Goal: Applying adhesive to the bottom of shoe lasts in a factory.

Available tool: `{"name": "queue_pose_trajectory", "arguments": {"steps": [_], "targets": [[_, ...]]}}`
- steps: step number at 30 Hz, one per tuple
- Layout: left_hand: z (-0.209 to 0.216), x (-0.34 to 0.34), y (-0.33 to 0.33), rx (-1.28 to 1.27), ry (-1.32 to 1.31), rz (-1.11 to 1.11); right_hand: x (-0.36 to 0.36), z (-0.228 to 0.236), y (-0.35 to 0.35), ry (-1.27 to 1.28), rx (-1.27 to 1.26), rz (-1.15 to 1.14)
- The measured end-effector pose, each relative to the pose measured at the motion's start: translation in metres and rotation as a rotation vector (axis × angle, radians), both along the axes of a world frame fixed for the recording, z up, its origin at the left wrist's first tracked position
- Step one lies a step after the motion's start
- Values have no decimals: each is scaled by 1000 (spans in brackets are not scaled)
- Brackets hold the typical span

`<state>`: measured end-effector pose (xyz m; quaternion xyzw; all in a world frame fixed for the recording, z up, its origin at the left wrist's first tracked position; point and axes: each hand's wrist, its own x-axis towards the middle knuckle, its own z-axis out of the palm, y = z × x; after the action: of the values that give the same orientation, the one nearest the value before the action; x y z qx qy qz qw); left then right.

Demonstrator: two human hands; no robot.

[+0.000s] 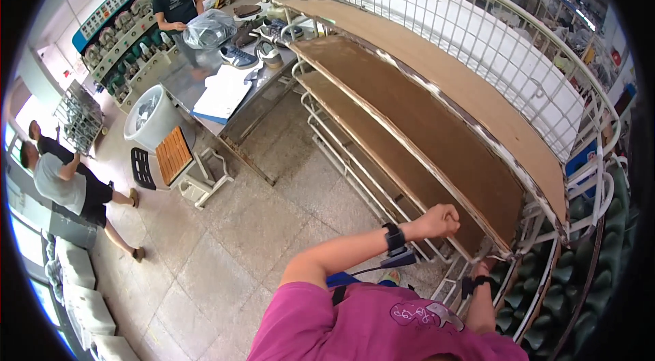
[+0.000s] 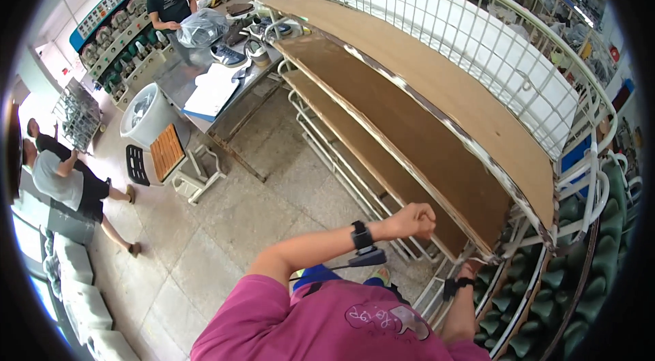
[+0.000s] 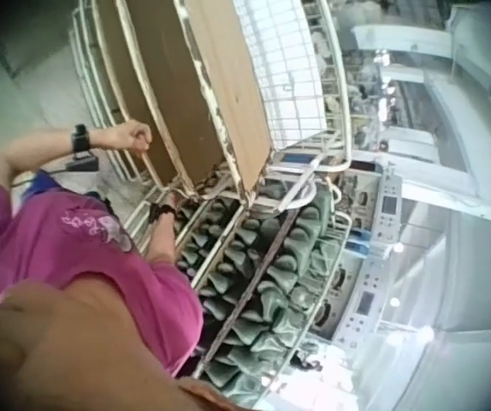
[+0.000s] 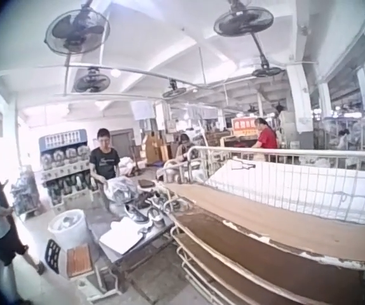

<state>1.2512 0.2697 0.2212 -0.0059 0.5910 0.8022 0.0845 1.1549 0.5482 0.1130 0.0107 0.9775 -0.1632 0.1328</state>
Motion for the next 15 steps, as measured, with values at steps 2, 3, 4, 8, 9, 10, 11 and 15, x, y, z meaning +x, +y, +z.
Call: {"name": "queue_pose_trajectory", "arguments": {"steps": [2,3,4,8,9,10,11,15], "targets": [[30,32,-36,24,14,-83,22,-81,92,-294,-792,-660],[36,49,-61,41,24,-72,19,-103,95,-447,-1199,-962],[35,72,-87,48,17,-37,34,-104,73,-301,-1090,-864],[12,182,-189,-247,-75,87,72,-141,-14,-473,-910,-488],[8,211,-208,-215,-140,104,87,-107,-74,-320,-751,170],[8,238,-229,-182,-194,111,83,-91,-132,-341,-721,209],[2,268,-246,-123,-271,172,90,-59,-205,-326,-930,279],[3,355,-299,-65,-416,447,108,72,-452,-323,-1150,664]]}}
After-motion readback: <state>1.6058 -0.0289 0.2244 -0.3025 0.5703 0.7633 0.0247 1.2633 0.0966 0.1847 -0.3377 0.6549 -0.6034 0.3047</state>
